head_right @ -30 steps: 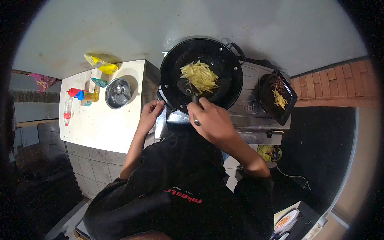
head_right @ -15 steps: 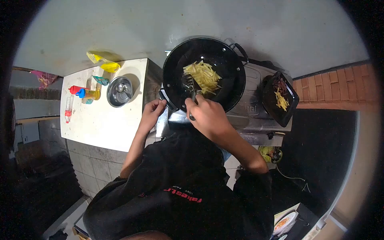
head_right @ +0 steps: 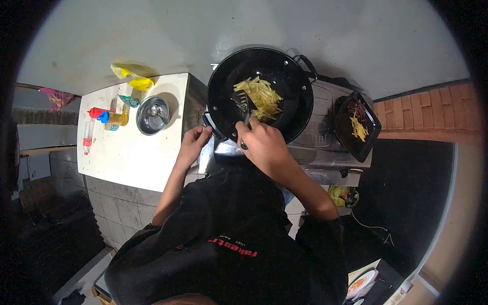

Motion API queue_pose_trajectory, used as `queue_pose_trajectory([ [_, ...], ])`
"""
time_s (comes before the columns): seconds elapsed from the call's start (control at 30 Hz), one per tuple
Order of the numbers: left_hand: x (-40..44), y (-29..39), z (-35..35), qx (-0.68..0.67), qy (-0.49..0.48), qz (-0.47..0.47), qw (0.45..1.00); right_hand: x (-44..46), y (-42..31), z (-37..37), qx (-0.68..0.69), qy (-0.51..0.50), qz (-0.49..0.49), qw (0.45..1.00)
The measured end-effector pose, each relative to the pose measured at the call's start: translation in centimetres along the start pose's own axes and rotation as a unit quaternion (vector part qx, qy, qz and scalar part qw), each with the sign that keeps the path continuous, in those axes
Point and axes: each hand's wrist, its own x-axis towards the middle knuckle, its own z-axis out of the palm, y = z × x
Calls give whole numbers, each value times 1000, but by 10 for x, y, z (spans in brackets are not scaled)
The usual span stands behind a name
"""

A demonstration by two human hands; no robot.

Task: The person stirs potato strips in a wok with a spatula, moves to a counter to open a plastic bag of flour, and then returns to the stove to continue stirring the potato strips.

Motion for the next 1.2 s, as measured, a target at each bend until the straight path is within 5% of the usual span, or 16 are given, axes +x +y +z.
queue_pose_trajectory([
  [0.3, 1, -1, 0, -1, -1, -8, 1000, 1, -8, -2, -36, -93, 24, 995],
  [0.6, 1, -5, 0, -7, 0, 1, 1000, -8, -11, -3, -19, -72, 23, 997],
  [0.73, -1, 1, 0, -2, 4, -1, 1000, -2, 11, -6, 55, 24, 77, 995],
  [0.8, -2, 3, 0, 2, 6, 11, 1000, -4, 31, -8, 199, 152, 60, 966],
  [0.87, -1, -3, 1, 7, 14, 16, 1000, -12, 48, -11, 198, 192, 73, 959],
  [0.93, 0, -4, 1, -4, 6, 10, 1000, -30, 74, 1, 394, 221, 275, 849],
  [1.03, 1, -4, 0, 1, -5, 3, 1000, -38, 92, 18, 447, 287, 292, 795],
  [1.2, 2, -3, -1, 1, -4, -1, 1000, -49, 88, 27, 429, 265, 322, 802],
])
